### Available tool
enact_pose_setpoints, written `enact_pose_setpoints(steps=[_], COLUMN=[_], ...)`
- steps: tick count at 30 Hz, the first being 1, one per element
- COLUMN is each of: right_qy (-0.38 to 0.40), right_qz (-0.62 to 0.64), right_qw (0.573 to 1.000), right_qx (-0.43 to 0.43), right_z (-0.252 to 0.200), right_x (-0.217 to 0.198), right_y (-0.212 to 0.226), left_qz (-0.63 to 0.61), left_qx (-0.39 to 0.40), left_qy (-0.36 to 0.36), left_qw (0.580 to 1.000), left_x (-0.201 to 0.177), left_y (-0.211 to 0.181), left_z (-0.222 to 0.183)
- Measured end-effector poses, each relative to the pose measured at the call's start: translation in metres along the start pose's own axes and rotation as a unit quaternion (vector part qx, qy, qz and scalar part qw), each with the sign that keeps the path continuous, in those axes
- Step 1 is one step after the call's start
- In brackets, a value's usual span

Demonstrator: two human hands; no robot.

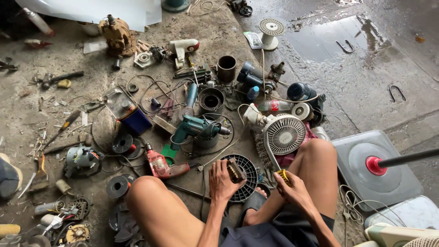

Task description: Repairing a motor component using a screwdriver in a workshop

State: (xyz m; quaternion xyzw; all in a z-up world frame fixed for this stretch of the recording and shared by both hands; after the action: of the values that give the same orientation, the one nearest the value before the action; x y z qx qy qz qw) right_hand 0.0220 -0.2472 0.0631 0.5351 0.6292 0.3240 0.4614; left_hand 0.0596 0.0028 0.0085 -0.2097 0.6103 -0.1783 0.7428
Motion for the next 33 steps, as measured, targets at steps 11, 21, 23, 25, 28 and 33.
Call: enact_pose_setpoints(steps=[11, 21, 23, 25, 28, 33], right_qy=[-0.004, -0.005, -0.003, 0.003, -0.015, 0.043], right_qz=[-0.003, -0.024, -0.023, -0.128, -0.203, -0.114], right_qw=[1.0, 1.0, 1.0, 0.99, 0.967, 0.988], right_qx=[0.005, 0.008, 0.01, -0.063, -0.151, -0.098], right_z=[-0.002, -0.006, 0.002, 0.005, -0.008, -0.027], right_x=[0.009, 0.002, -0.005, -0.008, -0.015, 0.006], right_y=[0.005, 0.006, -0.004, -0.023, -0.001, 0.011], left_qz=[0.078, 0.072, 0.079, -0.055, -0.209, -0.272], left_qx=[-0.04, -0.092, -0.118, -0.1, -0.058, -0.077], left_qy=[0.06, 0.104, 0.12, 0.118, 0.019, -0.07], left_qw=[0.994, 0.988, 0.983, 0.986, 0.976, 0.957], left_x=[0.055, 0.038, 0.019, -0.004, -0.008, 0.0], left_y=[0.006, 0.016, 0.019, 0.025, 0.022, 0.033], left_z=[0.006, -0.005, -0.004, -0.017, -0.028, -0.045])
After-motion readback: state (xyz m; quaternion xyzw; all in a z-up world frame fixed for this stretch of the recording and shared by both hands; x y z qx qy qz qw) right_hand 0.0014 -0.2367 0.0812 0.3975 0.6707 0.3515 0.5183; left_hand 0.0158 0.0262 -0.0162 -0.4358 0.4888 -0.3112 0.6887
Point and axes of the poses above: each hand's wrist, its own z-axis towards the middle knuckle, its own x-axis out of the palm, y = z × x, the point moved 6 cm from there along z, towards the middle knuckle, and after that the axes turned 8 degrees about -x, right-handed, at the moved point
